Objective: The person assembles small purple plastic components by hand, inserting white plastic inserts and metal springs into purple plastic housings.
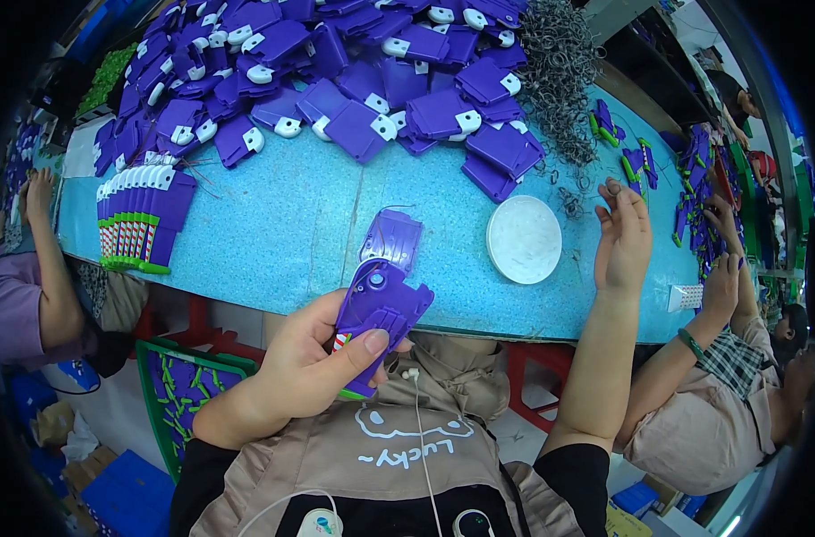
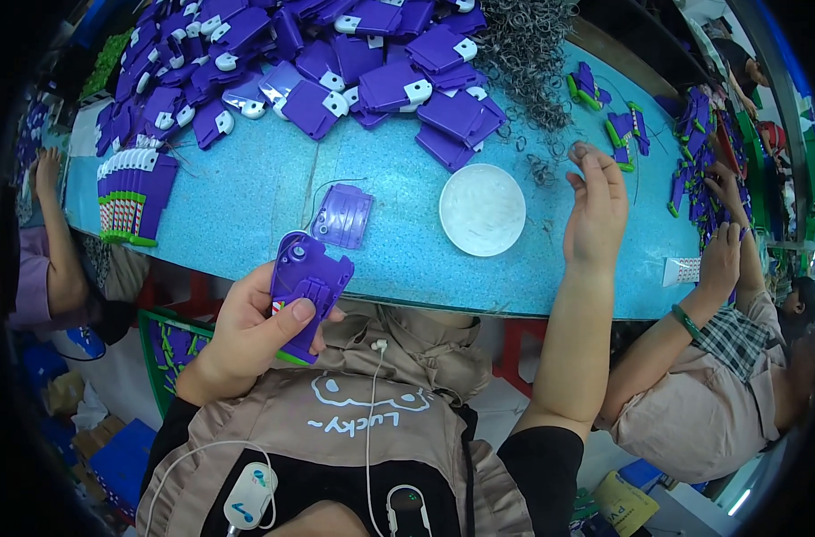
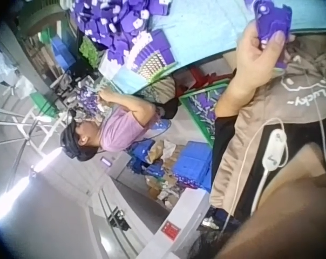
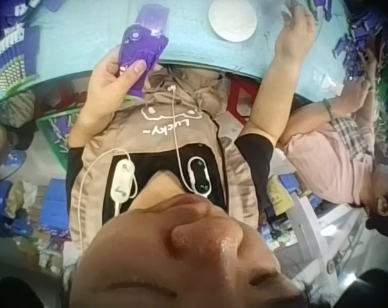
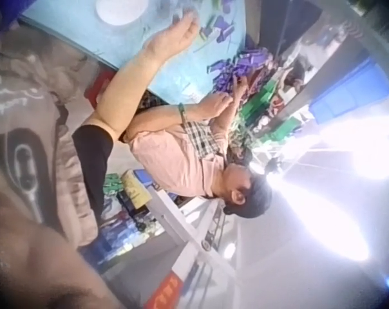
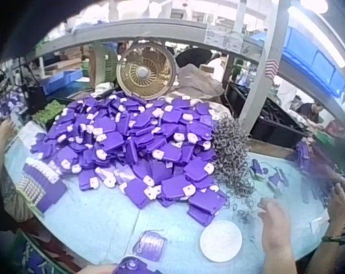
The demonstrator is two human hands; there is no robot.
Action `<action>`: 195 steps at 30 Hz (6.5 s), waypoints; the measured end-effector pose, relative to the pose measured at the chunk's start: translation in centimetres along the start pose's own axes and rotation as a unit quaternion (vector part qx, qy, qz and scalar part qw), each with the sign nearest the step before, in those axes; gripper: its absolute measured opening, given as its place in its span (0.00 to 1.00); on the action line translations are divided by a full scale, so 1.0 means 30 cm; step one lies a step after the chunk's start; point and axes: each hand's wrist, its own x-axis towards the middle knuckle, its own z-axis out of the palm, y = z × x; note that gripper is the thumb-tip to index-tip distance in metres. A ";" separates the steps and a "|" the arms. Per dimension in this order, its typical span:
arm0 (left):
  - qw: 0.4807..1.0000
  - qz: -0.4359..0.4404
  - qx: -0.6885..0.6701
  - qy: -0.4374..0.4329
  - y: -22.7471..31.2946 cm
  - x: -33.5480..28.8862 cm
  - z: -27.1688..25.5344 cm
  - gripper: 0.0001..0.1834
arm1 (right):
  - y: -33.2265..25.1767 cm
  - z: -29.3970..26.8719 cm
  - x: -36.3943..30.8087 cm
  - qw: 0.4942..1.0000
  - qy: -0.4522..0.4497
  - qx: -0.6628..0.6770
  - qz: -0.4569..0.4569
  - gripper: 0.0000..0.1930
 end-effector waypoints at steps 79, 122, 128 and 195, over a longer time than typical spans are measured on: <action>0.987 0.132 0.076 0.049 -0.023 0.025 -0.093 0.18 | 0.013 0.368 -0.418 0.770 -0.385 -0.423 -0.282 0.19; 0.923 0.320 0.206 -0.058 0.013 0.022 -0.074 0.15 | -0.062 0.392 -0.451 0.889 -0.352 -0.214 -0.199 0.16; 0.964 0.260 0.024 -0.043 -0.058 0.043 -0.052 0.15 | -0.046 0.378 -0.494 0.917 -0.223 -0.235 -0.233 0.21; 0.983 0.047 -0.094 -0.151 0.011 0.018 -0.160 0.39 | -0.060 0.515 -0.426 0.865 -0.449 -0.080 -0.211 0.21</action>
